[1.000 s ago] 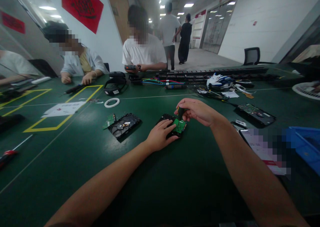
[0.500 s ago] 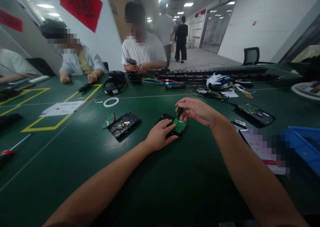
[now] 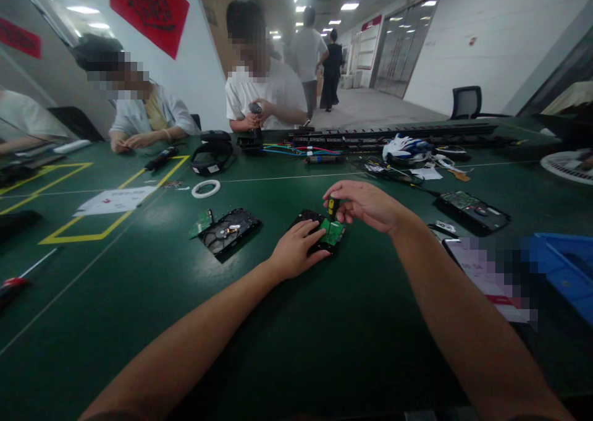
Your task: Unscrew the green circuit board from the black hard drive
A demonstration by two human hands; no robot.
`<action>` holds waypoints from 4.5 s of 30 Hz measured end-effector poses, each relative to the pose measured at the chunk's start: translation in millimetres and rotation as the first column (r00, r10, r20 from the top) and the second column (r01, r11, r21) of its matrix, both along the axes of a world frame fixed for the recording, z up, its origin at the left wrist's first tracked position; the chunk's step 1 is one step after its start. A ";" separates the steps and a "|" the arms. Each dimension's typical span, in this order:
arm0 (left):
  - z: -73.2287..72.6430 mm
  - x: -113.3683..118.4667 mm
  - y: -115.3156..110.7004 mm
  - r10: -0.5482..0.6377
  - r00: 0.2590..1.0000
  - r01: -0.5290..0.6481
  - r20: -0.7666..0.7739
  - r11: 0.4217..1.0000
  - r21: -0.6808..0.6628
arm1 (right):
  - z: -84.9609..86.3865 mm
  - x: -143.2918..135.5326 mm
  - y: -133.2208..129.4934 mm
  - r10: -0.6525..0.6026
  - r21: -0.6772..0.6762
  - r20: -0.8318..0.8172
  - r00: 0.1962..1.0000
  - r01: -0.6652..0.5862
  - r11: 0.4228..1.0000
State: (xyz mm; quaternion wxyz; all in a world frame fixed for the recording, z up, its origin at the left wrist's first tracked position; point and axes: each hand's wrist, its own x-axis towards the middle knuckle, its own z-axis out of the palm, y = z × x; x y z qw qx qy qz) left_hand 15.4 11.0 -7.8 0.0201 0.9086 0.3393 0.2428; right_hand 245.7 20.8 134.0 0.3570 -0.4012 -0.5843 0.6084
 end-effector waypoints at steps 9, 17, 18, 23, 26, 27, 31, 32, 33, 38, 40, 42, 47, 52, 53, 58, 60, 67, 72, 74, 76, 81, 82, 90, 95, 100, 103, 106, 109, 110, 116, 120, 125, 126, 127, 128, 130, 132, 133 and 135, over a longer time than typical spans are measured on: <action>0.7 -0.2 -0.1 0.002 1.000 -0.003 -0.015 1.000 -0.008 | -1.8 -0.4 -0.3 -0.013 0.033 0.057 0.998 0.012 0.999; 0.4 0.0 -0.2 0.001 1.000 -0.001 -0.001 1.000 -0.011 | 0.8 -1.7 -3.8 -0.020 0.018 0.036 0.999 0.020 1.000; 0.1 0.1 0.0 0.000 1.000 0.000 0.005 1.000 -0.009 | 1.2 -1.7 -4.1 -0.017 0.021 0.031 0.999 0.017 1.000; -0.8 -0.3 0.9 -0.003 1.000 0.003 0.007 1.000 -0.003 | 1.9 -1.0 -3.1 -0.022 0.045 0.064 0.998 0.019 0.999; -0.3 -0.4 0.7 0.002 1.000 -0.002 -0.004 1.000 -0.004 | 0.9 -0.1 -1.2 -0.002 0.084 0.106 0.994 -0.007 0.996; 0.0 -0.3 0.6 0.003 1.000 -0.003 -0.007 1.000 -0.005 | 0.5 0.0 -0.9 0.005 0.096 0.116 0.993 -0.016 0.995; 0.3 0.4 0.2 0.002 1.000 -0.002 -0.006 1.000 -0.004 | -0.1 -1.9 -2.5 -0.006 0.091 0.102 0.995 -0.003 0.996; 0.3 0.6 0.1 0.003 1.000 -0.003 -0.008 1.000 -0.003 | 0.3 -2.7 -3.5 -0.010 0.072 0.092 0.996 0.003 0.997; 0.4 0.6 0.0 0.005 1.000 -0.005 -0.010 1.000 0.000 | 0.9 -3.5 -4.5 -0.013 0.052 0.083 0.996 0.008 0.999; 0.7 0.1 -0.3 0.006 1.000 -0.006 -0.014 1.000 0.006 | 2.8 -5.2 -5.5 -0.028 0.001 0.054 0.998 0.028 1.000; 0.4 -0.2 -0.1 0.004 1.000 -0.004 -0.010 1.000 0.004 | 1.8 -4.7 -3.9 -0.054 0.011 0.044 0.998 0.054 0.998; 0.0 -0.2 0.2 0.002 1.000 -0.002 -0.002 1.000 0.002 | 0.0 -4.1 -2.1 -0.089 0.031 0.039 0.995 0.088 0.996; -0.9 -0.1 0.8 -0.004 1.000 0.004 0.006 1.000 -0.002 | -3.8 -3.5 1.8 -0.140 0.045 0.029 0.990 0.139 0.989; -1.7 -0.4 0.7 -0.002 1.000 0.002 0.002 1.000 0.000 | -5.9 -1.8 5.7 -0.192 0.031 0.024 0.981 0.191 0.981; -1.8 -0.3 0.7 -0.003 1.000 0.003 0.002 1.000 0.002 | -6.5 -1.3 6.4 -0.204 0.028 0.024 0.979 0.203 0.979; -1.3 0.1 0.9 -0.006 1.000 0.006 -0.007 1.000 0.004 | -11.4 0.0 10.6 -0.239 0.034 0.016 0.971 0.239 0.971; -1.0 0.0 0.9 -0.006 1.000 0.006 -0.005 1.000 0.008 | -13.5 0.1 12.2 -0.254 0.036 0.006 0.967 0.254 0.967; -0.1 0.8 -0.6 -0.007 1.000 0.007 0.006 1.000 0.026 | -16.5 0.5 14.7 -0.271 0.040 0.001 0.963 0.270 0.962; -0.9 0.7 -0.1 -0.007 1.000 0.007 0.011 1.000 0.025 | -16.1 0.0 14.8 -0.271 0.050 0.009 0.963 0.270 0.962; -1.2 0.4 0.3 -0.006 1.000 0.006 0.012 1.000 0.023 | -15.6 -0.6 14.5 -0.273 0.050 0.009 0.962 0.272 0.961; -1.0 0.3 0.2 -0.005 1.000 0.005 0.012 1.000 0.021 | -15.5 -1.2 14.1 -0.275 0.056 0.010 0.961 0.274 0.960; 0.5 1.3 -0.9 -0.003 1.000 0.002 0.009 1.000 0.020 | -16.0 -1.3 13.8 -0.273 0.079 0.009 0.962 0.271 0.959; 0.4 1.4 -0.9 -0.003 1.000 0.003 0.008 1.000 0.020 | -15.8 -1.1 13.7 -0.269 0.080 0.008 0.963 0.268 0.960; -2.7 -0.2 0.8 -0.008 1.000 0.007 0.010 1.000 0.012 | -9.8 -3.5 9.2 -0.256 0.090 0.013 0.966 0.254 0.963; 0.1 1.1 0.2 -0.012 1.000 0.012 0.004 1.000 0.015 | -9.9 -5.9 7.5 -0.243 0.112 0.032 0.969 0.238 0.965; 2.4 1.1 -0.7 -0.007 1.000 0.007 -0.007 1.000 0.012 | -6.9 -8.1 4.0 -0.239 0.136 0.040 0.970 0.232 0.963; 1.7 0.6 -0.5 -0.008 1.000 0.008 -0.009 1.000 0.006 | -4.3 -9.3 1.9 -0.244 0.147 0.052 0.968 0.234 0.961; 0.6 0.3 -0.2 -0.003 1.000 0.003 -0.005 1.000 0.002 | -3.2 -9.8 0.8 -0.240 0.152 0.058 0.969 0.229 0.961; 0.0 0.2 0.2 -0.005 1.000 0.005 -0.002 1.000 0.000 | -3.2 -10.2 0.0 -0.232 0.157 0.068 0.970 0.219 0.963; 0.0 0.2 0.4 -0.006 1.000 0.006 -0.002 1.000 -0.001 | -3.2 -10.3 -0.4 -0.232 0.159 0.074 0.970 0.218 0.963; -0.1 0.4 0.3 -0.005 1.000 0.005 0.007 1.000 -0.004 | -3.2 -10.9 -0.9 -0.233 0.162 0.088 0.968 0.217 0.963; 0.2 0.7 -0.1 -0.004 1.000 0.004 0.006 1.000 -0.004 | -4.0 -10.7 -0.3 -0.230 0.159 0.098 0.968 0.213 0.964; 1.5 1.4 -1.0 0.001 1.000 -0.001 -0.005 1.000 -0.004 | -5.2 -10.8 -0.3 -0.216 0.159 0.098 0.971 0.199 0.967; 1.6 1.5 -1.3 0.002 1.000 -0.002 -0.006 1.000 -0.004 | -5.3 -10.9 -0.3 -0.218 0.156 0.098 0.971 0.201 0.967; 1.6 1.5 -1.5 0.003 1.000 -0.003 -0.005 1.000 -0.004 | -5.3 -11.0 -0.4 -0.221 0.155 0.098 0.970 0.204 0.967; 1.6 1.5 -1.6 0.003 1.000 -0.003 -0.003 1.000 -0.004 | -5.4 -11.0 -0.4 -0.223 0.154 0.097 0.970 0.207 0.966; 1.2 1.4 -1.6 0.003 1.000 -0.003 0.002 1.000 -0.005 | -5.5 -11.1 -0.4 -0.222 0.154 0.097 0.970 0.206 0.966; 0.7 1.2 -1.3 0.003 1.000 -0.003 0.003 1.000 -0.002 | -5.7 -11.1 -0.1 -0.220 0.156 0.099 0.970 0.204 0.967; 0.4 1.2 -1.1 0.003 1.000 -0.003 0.001 1.000 -0.001 | -5.8 -11.0 0.1 -0.219 0.156 0.102 0.970 0.202 0.967; 0.1 1.1 -0.8 0.002 1.000 -0.002 -0.002 1.000 -0.001 | -6.1 -10.8 0.6 -0.218 0.155 0.106 0.970 0.201 0.967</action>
